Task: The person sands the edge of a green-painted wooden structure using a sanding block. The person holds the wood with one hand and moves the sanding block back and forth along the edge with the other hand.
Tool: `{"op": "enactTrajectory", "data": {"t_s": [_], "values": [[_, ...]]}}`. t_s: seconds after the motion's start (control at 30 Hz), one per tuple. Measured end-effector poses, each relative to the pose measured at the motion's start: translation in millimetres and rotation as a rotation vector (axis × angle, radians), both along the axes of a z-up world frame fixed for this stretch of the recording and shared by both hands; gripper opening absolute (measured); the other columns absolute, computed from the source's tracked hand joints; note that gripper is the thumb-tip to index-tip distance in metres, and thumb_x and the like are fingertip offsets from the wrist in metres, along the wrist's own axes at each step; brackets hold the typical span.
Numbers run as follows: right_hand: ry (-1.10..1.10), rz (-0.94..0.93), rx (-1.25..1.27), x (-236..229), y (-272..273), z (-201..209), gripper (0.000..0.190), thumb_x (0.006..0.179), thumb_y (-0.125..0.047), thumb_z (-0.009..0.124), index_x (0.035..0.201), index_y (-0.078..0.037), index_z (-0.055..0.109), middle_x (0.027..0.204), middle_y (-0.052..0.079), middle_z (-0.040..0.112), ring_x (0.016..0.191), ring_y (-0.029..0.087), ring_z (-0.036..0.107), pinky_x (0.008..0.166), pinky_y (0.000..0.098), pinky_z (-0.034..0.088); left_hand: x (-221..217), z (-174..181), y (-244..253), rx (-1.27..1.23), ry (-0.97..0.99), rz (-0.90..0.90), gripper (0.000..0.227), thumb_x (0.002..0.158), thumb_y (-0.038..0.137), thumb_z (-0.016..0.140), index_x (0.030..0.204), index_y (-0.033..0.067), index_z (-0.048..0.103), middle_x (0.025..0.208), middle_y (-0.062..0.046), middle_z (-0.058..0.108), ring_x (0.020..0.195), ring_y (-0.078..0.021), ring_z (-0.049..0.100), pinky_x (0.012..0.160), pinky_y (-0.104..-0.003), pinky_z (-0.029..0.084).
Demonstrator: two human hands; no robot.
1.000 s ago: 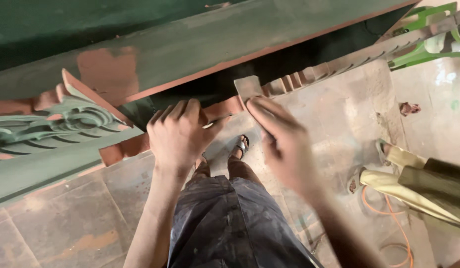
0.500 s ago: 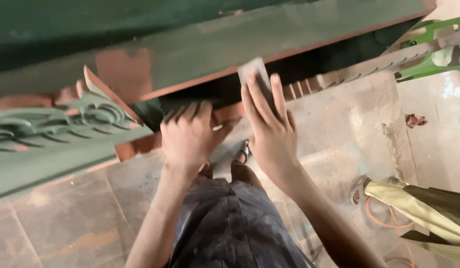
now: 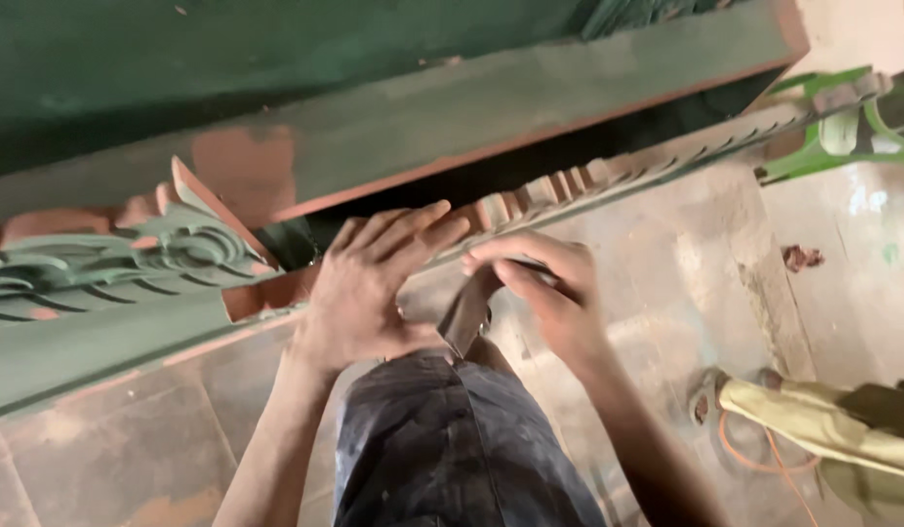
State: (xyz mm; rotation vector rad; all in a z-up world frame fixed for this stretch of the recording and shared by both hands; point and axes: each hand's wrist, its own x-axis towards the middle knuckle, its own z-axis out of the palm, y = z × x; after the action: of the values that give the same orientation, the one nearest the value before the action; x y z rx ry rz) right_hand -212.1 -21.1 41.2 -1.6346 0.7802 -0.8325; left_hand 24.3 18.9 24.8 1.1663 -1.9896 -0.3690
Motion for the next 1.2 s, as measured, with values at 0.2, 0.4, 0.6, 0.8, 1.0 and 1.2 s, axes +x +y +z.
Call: {"op": "enactTrajectory", "data": {"t_s": [0.2,0.4,0.6,0.8,1.0,1.2], "values": [[0.160,0.035,-0.412,45.8,-25.0,-2.3,0.027,0.093,0.007,0.067,0.118,-0.004,0.071,0.109,0.010,0.076,0.092,0.020,0.072,0.081,0.0304,0.056,-2.6,-16.8,12.0,0.023,0.297,0.023,0.084,0.088,0.074,0.052,0.131,0.0027,0.059,0.123,-0.014,0.065,0.112,-0.0366,0.063,0.098,-0.046,0.045],[0.402,-0.119,-0.905,28.4,-53.6,7.9,0.035,0.100,-0.021,0.073,0.130,-0.004,0.067,0.117,0.013,0.074,0.104,0.029,0.070,0.093,0.0434,0.053,-29.0,-31.5,11.4,0.225,0.262,0.410,0.025,0.105,0.024,0.058,0.108,0.0034,0.071,0.096,-0.013,0.067,0.092,-0.0339,0.063,0.088,-0.045,0.046],[0.671,-0.271,-0.666,-22.0,-105.8,-13.3,0.027,0.107,-0.028,0.066,0.097,-0.004,0.071,0.072,0.013,0.064,0.067,0.033,0.063,0.065,0.0419,0.048,-86.4,-17.8,16.5,-0.057,0.175,0.614,0.025,0.099,0.009,0.061,0.122,0.0025,0.066,0.126,-0.012,0.071,0.125,-0.0291,0.064,0.116,-0.052,0.035],[0.623,-0.312,-0.591,-30.9,-108.1,-29.7,0.041,0.104,-0.028,0.070,0.073,-0.003,0.059,0.062,0.014,0.056,0.051,0.034,0.053,0.052,0.0413,0.040,-143.1,-26.4,15.5,-0.052,0.023,0.737,0.051,0.093,0.003,0.063,0.143,-0.0005,0.056,0.143,-0.014,0.064,0.139,-0.0298,0.055,0.122,-0.054,0.028],[0.568,-0.248,-0.643,-31.7,-107.9,-26.2,0.037,0.103,-0.026,0.070,0.075,-0.004,0.061,0.064,0.013,0.058,0.053,0.033,0.053,0.053,0.0408,0.041,-169.1,-27.1,16.0,0.001,0.103,0.889,0.059,0.087,-0.002,0.061,0.146,0.0042,0.056,0.150,-0.016,0.059,0.148,-0.0315,0.049,0.128,-0.054,0.023],[0.644,-0.193,-0.632,-33.7,-109.2,-24.0,0.040,0.103,-0.030,0.067,0.075,-0.002,0.063,0.063,0.016,0.057,0.055,0.037,0.056,0.055,0.0437,0.043,-199.1,-12.3,13.4,0.078,0.218,0.950,0.045,0.097,0.012,0.065,0.140,0.0052,0.057,0.151,-0.018,0.057,0.151,-0.0293,0.044,0.129,-0.055,0.014]]}}
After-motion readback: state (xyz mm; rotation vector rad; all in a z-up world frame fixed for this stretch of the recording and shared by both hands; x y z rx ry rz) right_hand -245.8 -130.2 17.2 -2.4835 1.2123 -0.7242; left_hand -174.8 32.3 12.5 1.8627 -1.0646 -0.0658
